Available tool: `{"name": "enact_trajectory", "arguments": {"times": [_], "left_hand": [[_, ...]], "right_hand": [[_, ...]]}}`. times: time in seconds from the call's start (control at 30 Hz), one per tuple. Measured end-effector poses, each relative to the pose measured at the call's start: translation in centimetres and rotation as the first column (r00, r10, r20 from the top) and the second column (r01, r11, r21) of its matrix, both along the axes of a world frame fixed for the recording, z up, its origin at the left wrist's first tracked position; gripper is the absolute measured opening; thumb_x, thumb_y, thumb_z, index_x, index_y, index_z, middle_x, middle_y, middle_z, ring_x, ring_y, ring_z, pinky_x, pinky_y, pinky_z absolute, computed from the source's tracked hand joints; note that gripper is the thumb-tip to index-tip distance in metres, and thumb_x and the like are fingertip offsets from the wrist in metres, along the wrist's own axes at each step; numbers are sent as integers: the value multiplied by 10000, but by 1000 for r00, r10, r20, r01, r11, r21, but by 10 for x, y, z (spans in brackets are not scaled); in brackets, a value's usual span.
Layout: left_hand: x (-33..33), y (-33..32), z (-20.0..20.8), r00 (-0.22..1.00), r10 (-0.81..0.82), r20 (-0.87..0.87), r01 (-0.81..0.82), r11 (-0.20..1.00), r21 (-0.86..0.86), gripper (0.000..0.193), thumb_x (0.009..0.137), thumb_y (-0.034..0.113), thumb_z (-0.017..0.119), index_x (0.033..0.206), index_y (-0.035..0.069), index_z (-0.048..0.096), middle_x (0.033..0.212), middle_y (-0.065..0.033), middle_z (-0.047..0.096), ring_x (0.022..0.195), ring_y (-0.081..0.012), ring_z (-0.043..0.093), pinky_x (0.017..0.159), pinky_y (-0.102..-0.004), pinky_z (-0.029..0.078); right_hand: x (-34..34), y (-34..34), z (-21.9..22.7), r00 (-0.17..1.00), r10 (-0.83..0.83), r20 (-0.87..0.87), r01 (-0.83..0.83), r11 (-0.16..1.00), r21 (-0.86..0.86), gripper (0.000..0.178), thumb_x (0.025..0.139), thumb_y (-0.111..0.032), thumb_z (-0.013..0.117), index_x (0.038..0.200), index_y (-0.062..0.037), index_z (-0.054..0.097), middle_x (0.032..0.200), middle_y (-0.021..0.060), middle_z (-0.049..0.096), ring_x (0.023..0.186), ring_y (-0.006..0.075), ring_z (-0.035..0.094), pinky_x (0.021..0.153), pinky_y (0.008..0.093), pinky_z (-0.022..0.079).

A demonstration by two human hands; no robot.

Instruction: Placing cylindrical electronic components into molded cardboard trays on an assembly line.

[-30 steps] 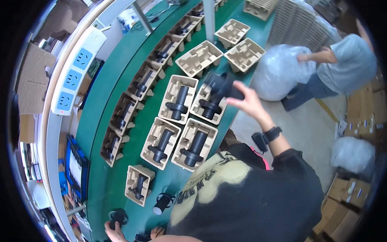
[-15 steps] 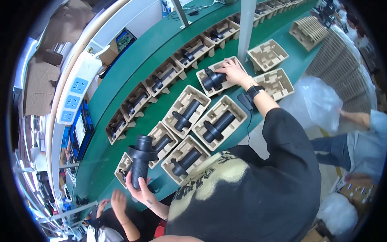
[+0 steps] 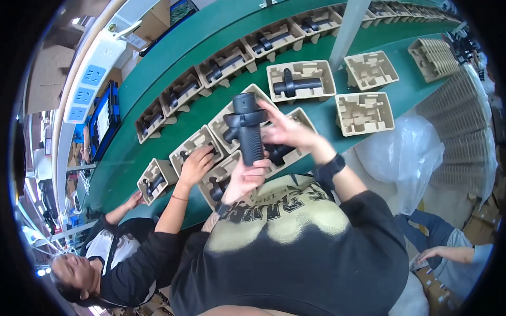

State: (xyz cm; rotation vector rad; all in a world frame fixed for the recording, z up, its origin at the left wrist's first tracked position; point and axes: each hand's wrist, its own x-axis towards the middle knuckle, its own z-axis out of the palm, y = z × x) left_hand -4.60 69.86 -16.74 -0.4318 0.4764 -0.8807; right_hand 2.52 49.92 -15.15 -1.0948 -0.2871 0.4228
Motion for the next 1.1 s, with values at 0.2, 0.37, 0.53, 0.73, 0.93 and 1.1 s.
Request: {"name": "enact_trajectory", "arguments": {"times": [0.2,0.37,0.53,0.73,0.93,1.1], "left_hand": [[5,-24,-46,829,-534,167,497,840,220,460,982,393,316,1078,-27,478,662,-74,442,381,-49,355,303,-167,299],[0,-38,-29,519,-737,433,573,676,464,553,980,455,307,1121,-37,519,677,-126,574,348,-74,373,305,-195,330],[7,-12,-5,488,-802,344,145,463,874,507,985,428,317,1198,22,533,785,-127,650,507,-101,543,503,-225,501],[-25,36,-3,692,-683,235,-25,302,953,473,987,404,328,1172,30,551,772,-112,649,525,-103,567,502,-229,506],[-47,76,-18,748,-650,133,-342,-207,917,382,981,335,403,1130,24,567,729,-91,649,551,-112,593,519,-251,493],[-47,82,-16,657,-751,-71,-567,-554,610,300,967,275,468,1058,20,596,710,-80,637,581,-135,601,560,-268,476]], "right_hand": [[-50,-10,-26,911,-6,-412,148,938,314,712,788,-127,725,1399,-52,368,1356,109,475,1145,204,540,1007,350,416],[-60,-56,-42,978,14,-207,-13,1000,7,771,673,-97,795,1344,-40,419,1247,78,553,1113,190,546,985,353,431],[-36,-135,23,329,-209,921,915,-170,-365,792,570,17,718,1318,-75,475,1038,83,574,1141,280,502,1022,401,378],[-59,-241,-46,641,198,742,767,-131,-628,632,681,14,631,1295,-79,509,1211,109,568,1209,326,453,1051,436,328],[-42,-179,-39,623,-234,746,742,-125,-659,338,852,-101,571,1188,-95,608,1194,156,572,1155,325,489,972,406,395],[-37,-168,-28,525,-300,797,801,-142,-582,324,875,-138,575,1198,-124,609,1052,159,588,1045,320,528,873,400,431]]}}
